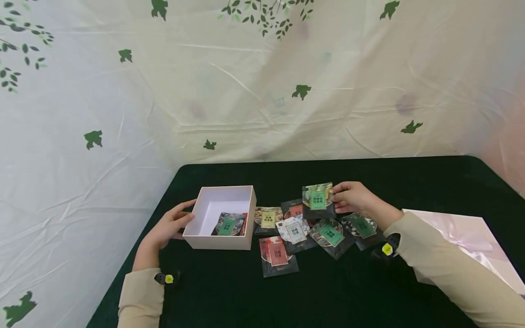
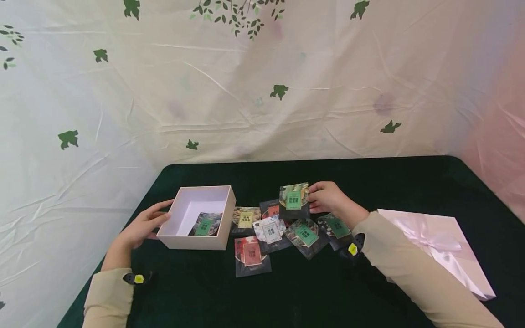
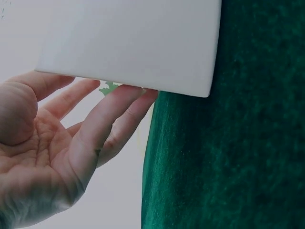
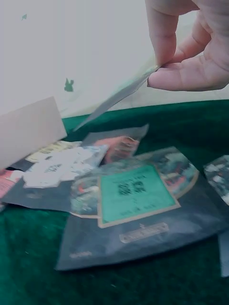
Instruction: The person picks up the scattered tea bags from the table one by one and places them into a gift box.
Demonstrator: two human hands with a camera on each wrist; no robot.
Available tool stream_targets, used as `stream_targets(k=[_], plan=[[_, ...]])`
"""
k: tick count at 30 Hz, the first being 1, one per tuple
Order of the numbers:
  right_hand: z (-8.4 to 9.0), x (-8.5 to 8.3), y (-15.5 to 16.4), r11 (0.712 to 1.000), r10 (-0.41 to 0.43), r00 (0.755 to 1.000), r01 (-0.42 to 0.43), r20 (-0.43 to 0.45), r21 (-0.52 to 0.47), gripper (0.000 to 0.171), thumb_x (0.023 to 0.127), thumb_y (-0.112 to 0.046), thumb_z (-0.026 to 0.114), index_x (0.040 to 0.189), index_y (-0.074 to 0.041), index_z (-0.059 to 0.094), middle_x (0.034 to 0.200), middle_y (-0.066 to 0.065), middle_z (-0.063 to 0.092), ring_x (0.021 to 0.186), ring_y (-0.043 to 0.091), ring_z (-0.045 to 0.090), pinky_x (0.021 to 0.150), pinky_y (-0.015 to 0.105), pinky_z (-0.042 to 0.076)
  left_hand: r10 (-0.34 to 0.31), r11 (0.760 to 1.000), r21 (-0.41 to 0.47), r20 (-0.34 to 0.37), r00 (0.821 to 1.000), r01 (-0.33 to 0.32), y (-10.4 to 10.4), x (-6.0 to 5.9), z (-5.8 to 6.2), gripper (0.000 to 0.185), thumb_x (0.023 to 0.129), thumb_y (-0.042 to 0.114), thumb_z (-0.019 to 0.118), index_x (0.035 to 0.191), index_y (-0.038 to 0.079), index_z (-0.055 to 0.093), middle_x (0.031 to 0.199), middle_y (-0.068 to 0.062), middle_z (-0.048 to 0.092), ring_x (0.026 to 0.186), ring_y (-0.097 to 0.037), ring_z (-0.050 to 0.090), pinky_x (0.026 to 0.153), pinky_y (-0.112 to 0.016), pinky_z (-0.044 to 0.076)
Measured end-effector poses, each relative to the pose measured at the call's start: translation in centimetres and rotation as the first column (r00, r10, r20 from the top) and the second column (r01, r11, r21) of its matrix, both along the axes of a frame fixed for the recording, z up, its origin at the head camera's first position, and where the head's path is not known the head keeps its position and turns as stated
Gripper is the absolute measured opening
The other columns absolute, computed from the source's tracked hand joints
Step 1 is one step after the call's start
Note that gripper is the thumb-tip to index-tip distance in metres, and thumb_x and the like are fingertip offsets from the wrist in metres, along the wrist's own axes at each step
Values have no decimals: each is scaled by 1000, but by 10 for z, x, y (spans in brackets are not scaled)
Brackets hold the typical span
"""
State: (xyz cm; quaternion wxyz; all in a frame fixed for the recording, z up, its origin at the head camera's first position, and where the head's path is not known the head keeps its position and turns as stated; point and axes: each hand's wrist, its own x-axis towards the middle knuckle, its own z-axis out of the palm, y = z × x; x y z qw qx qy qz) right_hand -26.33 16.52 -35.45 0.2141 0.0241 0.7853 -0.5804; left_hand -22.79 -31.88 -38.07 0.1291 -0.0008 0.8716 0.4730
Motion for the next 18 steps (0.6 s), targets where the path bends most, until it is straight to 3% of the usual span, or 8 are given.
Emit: stream_targets(k=[18], plan=[[23,-1,-43,998,12,996,-16,-83,-53,31,95,-6,52,123,9,48,97,13,59,67,10,62,67,25,57,-19,1000,6,22,1000,18,-1,-1,0,62,98,37,49,151,19,23,145,-29,34,124,-48,43,84,-52,53]])
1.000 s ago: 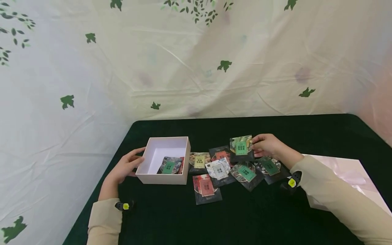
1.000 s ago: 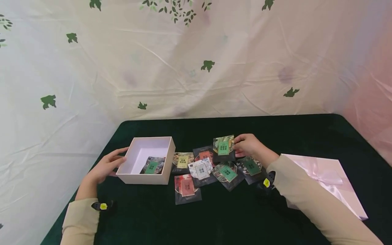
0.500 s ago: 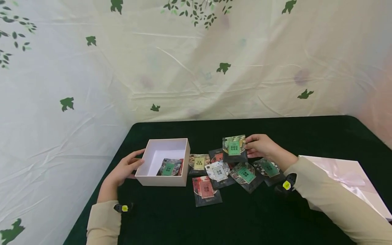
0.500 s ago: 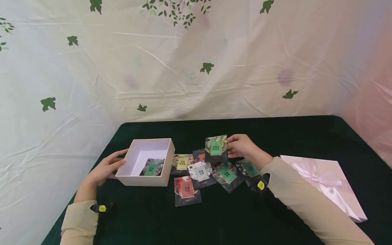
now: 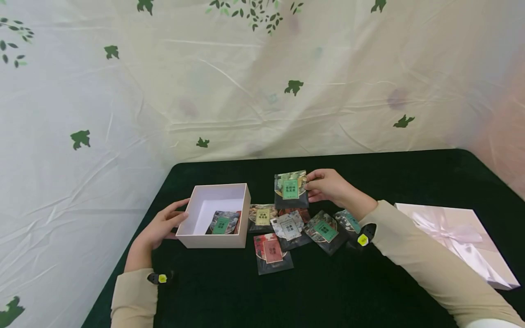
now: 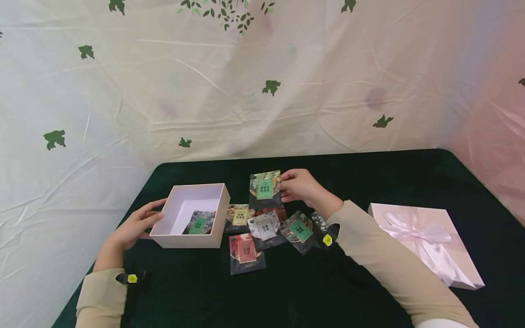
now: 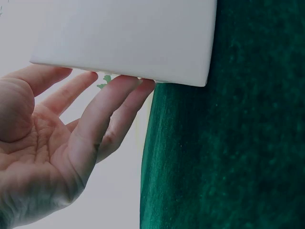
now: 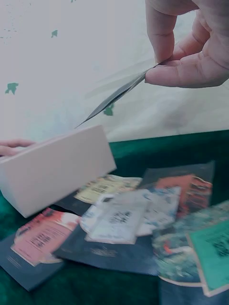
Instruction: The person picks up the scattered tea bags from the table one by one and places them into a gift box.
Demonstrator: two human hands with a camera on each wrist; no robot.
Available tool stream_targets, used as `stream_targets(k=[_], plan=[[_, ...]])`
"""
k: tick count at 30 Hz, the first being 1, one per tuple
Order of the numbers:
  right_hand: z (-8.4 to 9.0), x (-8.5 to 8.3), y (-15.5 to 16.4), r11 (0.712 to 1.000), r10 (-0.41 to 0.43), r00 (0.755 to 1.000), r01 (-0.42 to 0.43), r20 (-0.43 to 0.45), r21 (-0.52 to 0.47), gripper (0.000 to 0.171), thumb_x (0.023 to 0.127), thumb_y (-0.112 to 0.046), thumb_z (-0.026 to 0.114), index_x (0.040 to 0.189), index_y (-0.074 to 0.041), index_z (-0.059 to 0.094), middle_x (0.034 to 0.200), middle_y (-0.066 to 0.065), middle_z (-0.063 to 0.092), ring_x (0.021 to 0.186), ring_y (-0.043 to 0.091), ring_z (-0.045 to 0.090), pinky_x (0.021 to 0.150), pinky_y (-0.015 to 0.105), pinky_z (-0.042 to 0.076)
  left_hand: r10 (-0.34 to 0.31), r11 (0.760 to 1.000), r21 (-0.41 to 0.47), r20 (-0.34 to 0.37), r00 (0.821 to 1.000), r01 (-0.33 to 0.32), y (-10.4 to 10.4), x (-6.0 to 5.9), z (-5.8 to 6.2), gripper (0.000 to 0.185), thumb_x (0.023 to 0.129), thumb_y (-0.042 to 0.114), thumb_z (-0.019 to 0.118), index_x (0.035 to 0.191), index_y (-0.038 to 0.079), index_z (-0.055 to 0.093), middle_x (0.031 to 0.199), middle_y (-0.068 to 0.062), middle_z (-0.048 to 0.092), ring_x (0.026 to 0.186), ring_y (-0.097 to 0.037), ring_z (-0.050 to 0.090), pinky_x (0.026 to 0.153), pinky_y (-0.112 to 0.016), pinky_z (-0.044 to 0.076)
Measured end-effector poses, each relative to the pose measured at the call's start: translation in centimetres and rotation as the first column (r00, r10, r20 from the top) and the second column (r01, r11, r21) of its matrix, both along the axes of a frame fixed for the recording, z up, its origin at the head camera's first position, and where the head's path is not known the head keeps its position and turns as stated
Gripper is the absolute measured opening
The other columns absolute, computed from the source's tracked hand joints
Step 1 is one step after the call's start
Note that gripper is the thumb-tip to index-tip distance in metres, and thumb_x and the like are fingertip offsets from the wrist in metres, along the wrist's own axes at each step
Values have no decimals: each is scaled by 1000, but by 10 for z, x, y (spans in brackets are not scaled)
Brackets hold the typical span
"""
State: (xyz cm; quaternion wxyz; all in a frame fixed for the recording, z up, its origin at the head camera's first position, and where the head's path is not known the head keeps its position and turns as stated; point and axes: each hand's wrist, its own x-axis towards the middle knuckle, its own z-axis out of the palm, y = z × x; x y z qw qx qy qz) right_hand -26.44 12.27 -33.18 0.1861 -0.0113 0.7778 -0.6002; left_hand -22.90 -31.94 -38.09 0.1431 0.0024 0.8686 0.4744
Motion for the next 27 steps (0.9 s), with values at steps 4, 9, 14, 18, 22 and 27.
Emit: stream_targets(k=[4,9,14,18,22,27], plan=[[4,-1,-13,1000,16,1000,-17,-20,-20,31,94,-5,53,122,9,49,96,11,59,67,10,62,67,25,57,0,1000,3,-2,1000,0,1,0,2,62,98,36,49,151,18,23,145,-29,34,124,-48,44,85,-52,53],[7,0,-29,999,41,998,-42,-39,-34,30,94,-4,53,121,8,50,97,12,58,68,11,62,68,28,58,4,1000,4,7,1000,-4,2,-1,2,61,98,37,49,151,19,24,145,-27,35,123,-46,45,85,-52,53],[10,1,-46,996,76,996,-78,-37,-54,31,93,-3,54,122,7,50,99,13,59,68,11,63,74,35,58,10,1000,2,8,1000,-10,0,-1,1,62,98,37,50,151,20,24,145,-27,35,124,-46,44,86,-53,52],[13,0,-60,994,84,996,-87,-37,-68,30,93,-2,55,121,7,51,96,11,59,66,11,62,71,34,58,7,1000,2,4,1000,-7,-1,-1,2,62,98,38,50,151,20,24,146,-26,35,124,-46,44,86,-53,52],[16,-2,-72,992,97,994,-100,-42,-71,29,92,-2,57,119,7,53,91,10,61,64,12,62,68,33,59,16,1000,-2,8,1000,-16,-2,-1,2,61,98,38,50,151,21,24,146,-26,34,124,-46,43,87,-53,52],[16,-5,-86,992,108,994,-110,-33,-65,28,91,0,58,118,7,54,91,10,61,65,13,61,75,39,58,17,1000,-2,14,1000,-17,-2,-2,1,62,98,38,49,151,20,24,146,-26,34,125,-46,43,87,-54,51]])
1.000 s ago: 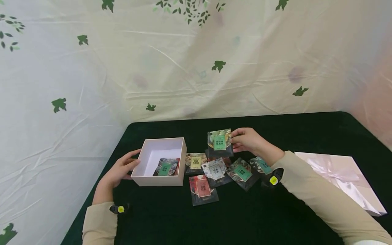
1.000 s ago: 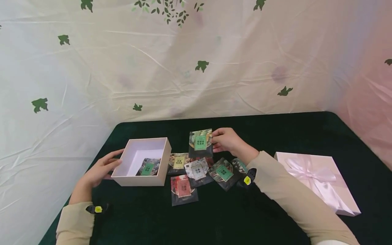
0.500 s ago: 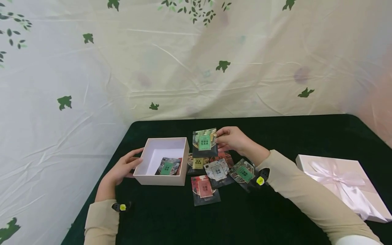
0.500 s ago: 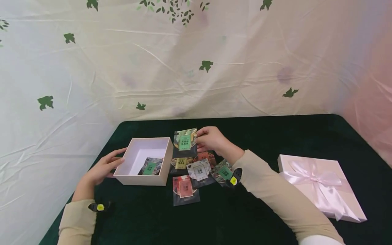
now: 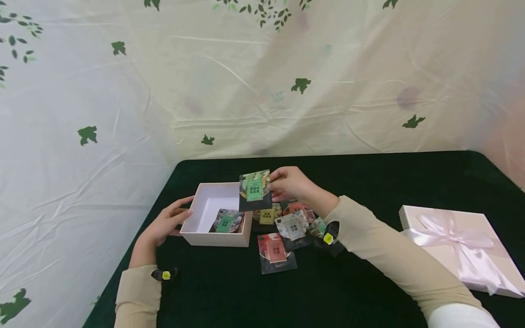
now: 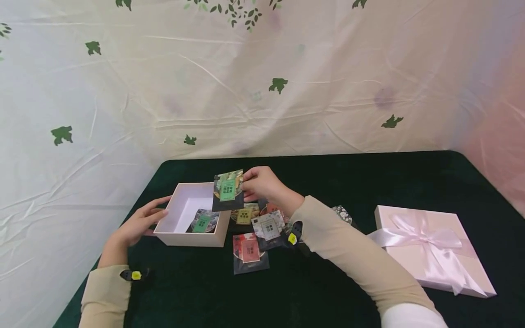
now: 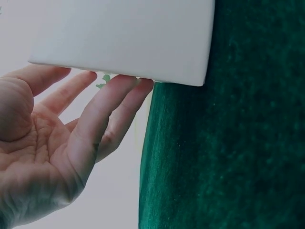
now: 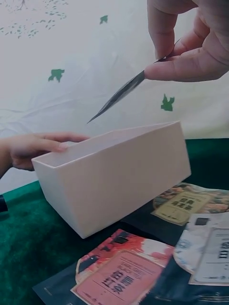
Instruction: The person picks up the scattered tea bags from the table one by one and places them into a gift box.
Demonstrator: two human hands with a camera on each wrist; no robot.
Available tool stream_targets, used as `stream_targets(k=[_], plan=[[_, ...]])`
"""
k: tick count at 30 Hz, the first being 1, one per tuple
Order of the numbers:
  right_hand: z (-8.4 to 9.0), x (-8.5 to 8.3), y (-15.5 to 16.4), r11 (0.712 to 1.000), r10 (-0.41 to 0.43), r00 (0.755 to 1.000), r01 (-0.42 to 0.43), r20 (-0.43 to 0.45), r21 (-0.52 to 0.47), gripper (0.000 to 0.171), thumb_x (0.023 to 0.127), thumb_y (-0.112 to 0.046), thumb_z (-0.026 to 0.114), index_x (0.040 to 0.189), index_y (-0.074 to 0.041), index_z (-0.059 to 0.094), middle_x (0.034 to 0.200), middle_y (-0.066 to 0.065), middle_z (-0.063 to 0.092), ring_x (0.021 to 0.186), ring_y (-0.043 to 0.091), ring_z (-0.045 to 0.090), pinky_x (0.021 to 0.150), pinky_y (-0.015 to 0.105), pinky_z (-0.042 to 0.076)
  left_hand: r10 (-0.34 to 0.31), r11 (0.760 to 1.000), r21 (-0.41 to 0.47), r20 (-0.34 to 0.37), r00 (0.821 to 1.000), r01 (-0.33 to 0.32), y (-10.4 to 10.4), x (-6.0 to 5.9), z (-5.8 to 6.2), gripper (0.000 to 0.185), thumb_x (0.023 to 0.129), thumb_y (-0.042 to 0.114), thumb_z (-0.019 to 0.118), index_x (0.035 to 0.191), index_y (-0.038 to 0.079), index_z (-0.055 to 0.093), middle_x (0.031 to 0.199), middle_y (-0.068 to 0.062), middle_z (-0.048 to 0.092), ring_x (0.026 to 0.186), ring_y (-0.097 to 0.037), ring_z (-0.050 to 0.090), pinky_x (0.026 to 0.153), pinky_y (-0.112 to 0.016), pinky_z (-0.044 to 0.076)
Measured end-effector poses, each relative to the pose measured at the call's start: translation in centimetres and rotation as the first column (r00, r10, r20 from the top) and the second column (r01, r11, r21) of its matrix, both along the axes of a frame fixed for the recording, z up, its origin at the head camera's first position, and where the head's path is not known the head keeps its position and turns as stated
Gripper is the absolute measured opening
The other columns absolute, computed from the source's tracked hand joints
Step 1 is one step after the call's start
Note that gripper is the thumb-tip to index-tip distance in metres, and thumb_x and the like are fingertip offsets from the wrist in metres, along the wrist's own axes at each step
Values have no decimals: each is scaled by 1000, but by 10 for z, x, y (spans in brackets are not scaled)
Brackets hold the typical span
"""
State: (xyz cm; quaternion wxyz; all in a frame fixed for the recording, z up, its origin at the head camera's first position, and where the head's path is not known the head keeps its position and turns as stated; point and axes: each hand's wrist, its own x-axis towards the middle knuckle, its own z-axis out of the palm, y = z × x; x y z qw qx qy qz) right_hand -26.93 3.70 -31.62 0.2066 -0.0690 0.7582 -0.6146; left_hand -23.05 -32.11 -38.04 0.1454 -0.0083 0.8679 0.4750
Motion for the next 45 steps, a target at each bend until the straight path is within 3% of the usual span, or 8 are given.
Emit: stream_targets(k=[3,10,20,24,29,34,39,45], plan=[[0,0,-9,1000,0,1000,0,10,-10,28,91,1,57,118,7,54,92,12,62,65,13,61,78,41,57,3,1000,3,2,1000,-3,1,-1,-1,61,98,38,50,151,21,24,145,-26,35,124,-46,43,87,-54,51],[-6,1,-34,999,-21,999,21,25,-28,27,90,2,59,117,7,56,93,16,63,59,12,62,71,37,59,2,1000,7,4,1000,-2,-1,1,-3,63,97,40,50,151,20,25,145,-27,35,124,-46,43,86,-53,52],[-19,1,-57,1000,7,1000,-7,9,-24,26,90,1,59,116,6,56,87,13,63,57,11,61,81,46,55,-8,1000,8,-4,1000,9,-2,-1,-1,65,96,43,51,151,22,24,146,-27,34,125,-46,43,87,-53,52],[-22,2,-64,999,9,1000,-9,10,-38,24,90,2,59,113,6,56,83,10,62,57,12,60,79,45,56,-8,1000,6,-1,1000,8,-2,-2,-1,66,96,44,51,151,23,24,146,-27,34,125,-46,43,87,-53,52],[-23,4,-68,999,21,1000,-20,9,-43,23,89,2,59,112,6,56,82,11,63,58,12,61,73,40,58,-13,1000,11,-12,1000,13,-1,-3,-1,65,95,45,51,151,23,25,145,-27,35,124,-47,43,86,-53,52],[-24,6,-69,999,43,999,-43,2,-24,23,89,4,58,112,7,59,92,22,68,59,13,62,67,33,59,-11,1000,15,-18,1000,12,-1,-2,-2,64,96,43,52,151,23,25,145,-26,35,125,-47,43,87,-54,51],[-27,6,-65,998,66,998,-66,-4,7,29,89,1,58,118,7,57,105,26,66,66,14,64,73,36,58,-13,1000,8,-18,1000,13,-2,-3,-3,63,97,41,51,151,22,25,145,-27,36,124,-47,43,87,-54,51],[-22,11,-59,998,61,997,-60,-40,23,27,89,-4,61,115,4,59,99,19,66,71,16,66,80,42,56,-10,1000,2,-16,1000,10,-1,-2,-2,62,97,40,51,151,22,26,145,-27,35,125,-47,43,87,-54,51]])
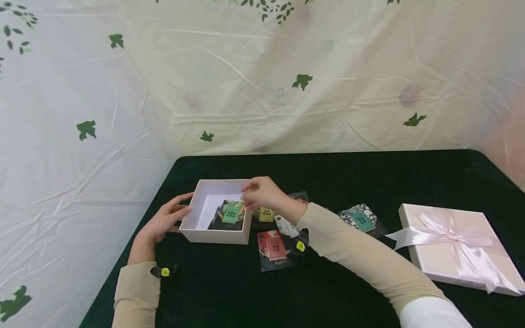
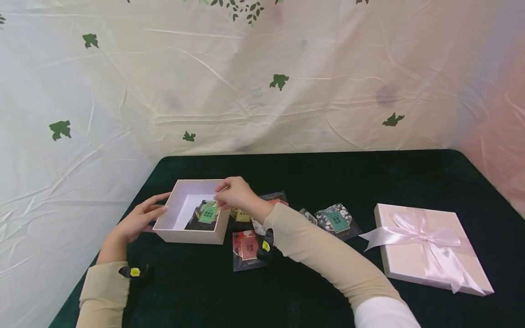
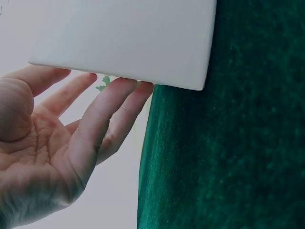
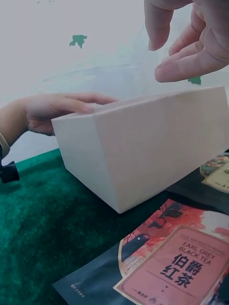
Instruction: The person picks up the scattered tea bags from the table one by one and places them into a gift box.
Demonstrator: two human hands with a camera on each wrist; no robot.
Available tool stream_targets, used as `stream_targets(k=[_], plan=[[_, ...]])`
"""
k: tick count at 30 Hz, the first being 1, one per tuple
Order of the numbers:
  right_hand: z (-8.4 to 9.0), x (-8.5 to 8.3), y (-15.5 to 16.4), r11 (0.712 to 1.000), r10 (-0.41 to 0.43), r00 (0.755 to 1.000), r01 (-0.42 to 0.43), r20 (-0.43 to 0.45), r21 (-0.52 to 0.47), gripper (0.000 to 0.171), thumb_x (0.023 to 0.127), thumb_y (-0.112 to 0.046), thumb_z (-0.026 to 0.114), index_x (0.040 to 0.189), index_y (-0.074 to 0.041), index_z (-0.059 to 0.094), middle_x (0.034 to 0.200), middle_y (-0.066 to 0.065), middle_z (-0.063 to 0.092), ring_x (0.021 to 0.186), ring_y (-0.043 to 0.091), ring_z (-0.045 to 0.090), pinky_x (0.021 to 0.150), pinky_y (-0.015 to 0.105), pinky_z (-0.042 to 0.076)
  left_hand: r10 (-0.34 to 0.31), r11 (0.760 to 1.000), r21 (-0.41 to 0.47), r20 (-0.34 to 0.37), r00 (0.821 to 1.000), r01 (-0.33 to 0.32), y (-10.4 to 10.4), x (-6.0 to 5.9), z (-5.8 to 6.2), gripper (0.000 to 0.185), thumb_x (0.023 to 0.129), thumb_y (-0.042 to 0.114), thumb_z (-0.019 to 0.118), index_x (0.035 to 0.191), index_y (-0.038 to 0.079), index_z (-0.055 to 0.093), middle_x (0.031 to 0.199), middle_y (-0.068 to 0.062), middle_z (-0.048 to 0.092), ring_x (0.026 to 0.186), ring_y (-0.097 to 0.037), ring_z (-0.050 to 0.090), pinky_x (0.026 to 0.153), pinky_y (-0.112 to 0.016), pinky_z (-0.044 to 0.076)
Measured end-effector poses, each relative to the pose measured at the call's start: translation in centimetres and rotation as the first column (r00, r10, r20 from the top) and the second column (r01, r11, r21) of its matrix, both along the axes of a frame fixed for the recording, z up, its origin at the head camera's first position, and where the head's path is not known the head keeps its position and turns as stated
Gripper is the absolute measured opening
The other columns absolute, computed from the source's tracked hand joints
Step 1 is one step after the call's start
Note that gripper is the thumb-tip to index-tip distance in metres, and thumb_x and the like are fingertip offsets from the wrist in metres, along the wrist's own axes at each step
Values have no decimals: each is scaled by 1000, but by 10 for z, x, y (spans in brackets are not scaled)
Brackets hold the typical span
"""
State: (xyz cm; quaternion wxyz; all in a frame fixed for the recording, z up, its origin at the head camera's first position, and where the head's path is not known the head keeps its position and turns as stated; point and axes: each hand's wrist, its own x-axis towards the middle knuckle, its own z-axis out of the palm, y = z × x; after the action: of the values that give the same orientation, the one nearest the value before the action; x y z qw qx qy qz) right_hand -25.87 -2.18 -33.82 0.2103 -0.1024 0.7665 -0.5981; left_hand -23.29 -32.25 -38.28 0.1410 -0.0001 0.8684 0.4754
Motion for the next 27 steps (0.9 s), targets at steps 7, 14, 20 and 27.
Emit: stream_targets(k=[7,14,20,27], plan=[[4,6,14,1000,-10,994,12,-108,16,25,91,-7,61,114,1,60,98,15,62,81,21,66,80,41,57,6,1000,2,1,1000,-6,1,0,1,61,97,39,50,150,22,26,145,-26,36,124,-47,43,87,-53,52],[6,10,34,998,-26,978,38,-209,52,26,92,-12,60,116,0,60,103,15,63,94,30,66,82,41,56,3,1000,2,-2,1000,-3,-1,-1,0,62,97,40,50,150,21,26,144,-27,36,124,-47,43,86,-53,52],[4,14,51,993,-43,964,69,-263,91,27,92,-14,61,117,-1,60,106,14,65,92,22,66,84,41,55,-2,1000,8,-3,1000,2,-2,-1,-1,61,98,39,50,150,20,26,144,-28,36,124,-47,43,86,-54,52],[1,22,69,991,-62,961,91,-268,95,28,93,-18,61,117,-3,60,106,14,65,94,30,64,81,43,55,1,1000,8,2,1000,-1,-1,-1,0,62,97,40,50,150,21,26,144,-28,36,124,-47,43,86,-53,52]])
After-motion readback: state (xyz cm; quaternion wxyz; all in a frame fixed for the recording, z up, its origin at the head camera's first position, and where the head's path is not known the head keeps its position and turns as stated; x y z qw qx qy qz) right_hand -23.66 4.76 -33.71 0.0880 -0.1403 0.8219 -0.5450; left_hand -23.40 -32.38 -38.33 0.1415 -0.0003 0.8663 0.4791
